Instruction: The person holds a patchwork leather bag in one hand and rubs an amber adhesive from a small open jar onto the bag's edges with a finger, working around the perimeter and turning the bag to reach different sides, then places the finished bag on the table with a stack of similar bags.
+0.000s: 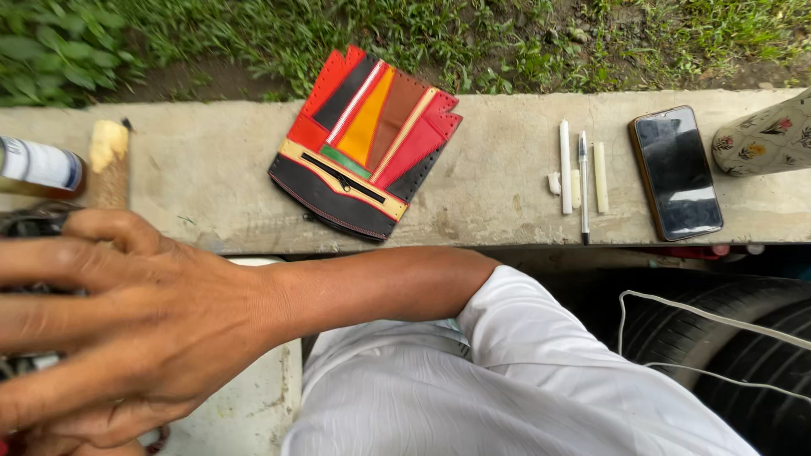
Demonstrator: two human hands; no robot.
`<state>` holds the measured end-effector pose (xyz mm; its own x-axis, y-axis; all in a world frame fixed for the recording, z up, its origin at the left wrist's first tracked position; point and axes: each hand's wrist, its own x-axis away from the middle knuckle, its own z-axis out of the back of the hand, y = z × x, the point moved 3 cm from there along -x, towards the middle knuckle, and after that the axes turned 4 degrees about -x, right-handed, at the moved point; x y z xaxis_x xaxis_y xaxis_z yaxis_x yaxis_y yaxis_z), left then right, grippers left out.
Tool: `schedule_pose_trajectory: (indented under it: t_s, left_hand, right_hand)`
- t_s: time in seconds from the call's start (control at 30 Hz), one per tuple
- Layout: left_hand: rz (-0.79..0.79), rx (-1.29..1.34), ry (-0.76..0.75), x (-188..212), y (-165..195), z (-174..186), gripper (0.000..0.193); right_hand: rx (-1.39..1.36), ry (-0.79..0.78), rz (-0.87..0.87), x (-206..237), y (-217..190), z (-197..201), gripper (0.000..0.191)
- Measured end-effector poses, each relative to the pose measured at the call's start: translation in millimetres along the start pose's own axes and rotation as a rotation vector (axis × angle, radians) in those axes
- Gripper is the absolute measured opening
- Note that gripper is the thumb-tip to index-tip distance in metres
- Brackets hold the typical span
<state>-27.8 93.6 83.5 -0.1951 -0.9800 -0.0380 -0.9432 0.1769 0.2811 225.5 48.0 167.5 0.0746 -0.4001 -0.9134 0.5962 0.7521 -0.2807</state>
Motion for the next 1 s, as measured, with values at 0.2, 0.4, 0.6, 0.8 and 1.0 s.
schedule_pose_trajectory:
  t_s: [0.2,0.4,0.6,0.8,1.0]
  left_hand:
    - [-0.013,-0.064,-0.078,-22,7,-20,0.056]
    - [-0.053,-0.104,-0.165,-17,24,-55,0.052]
    - [-0.091,-0.128,-0.196,-16,37,-65,0.048]
    - [-0.137,-0.142,-0.141,-2,43,-46,0.044]
    - [-0.195,-0.193,0.012,30,51,8,0.041]
  right_hand:
    - [0.141,-0.33,-0.164,-5,-10,-19,0.049]
    - [-0.175,-0.031,0.009,3,-34,-35,0.059]
    - [-0.041,-0.074,0.047,-5,-47,-38,0.057]
    - [0.059,-0.085,0.043,-16,-38,-25,0.049]
    - [-0.122,-0.305,0.025,-2,-43,-31,0.048]
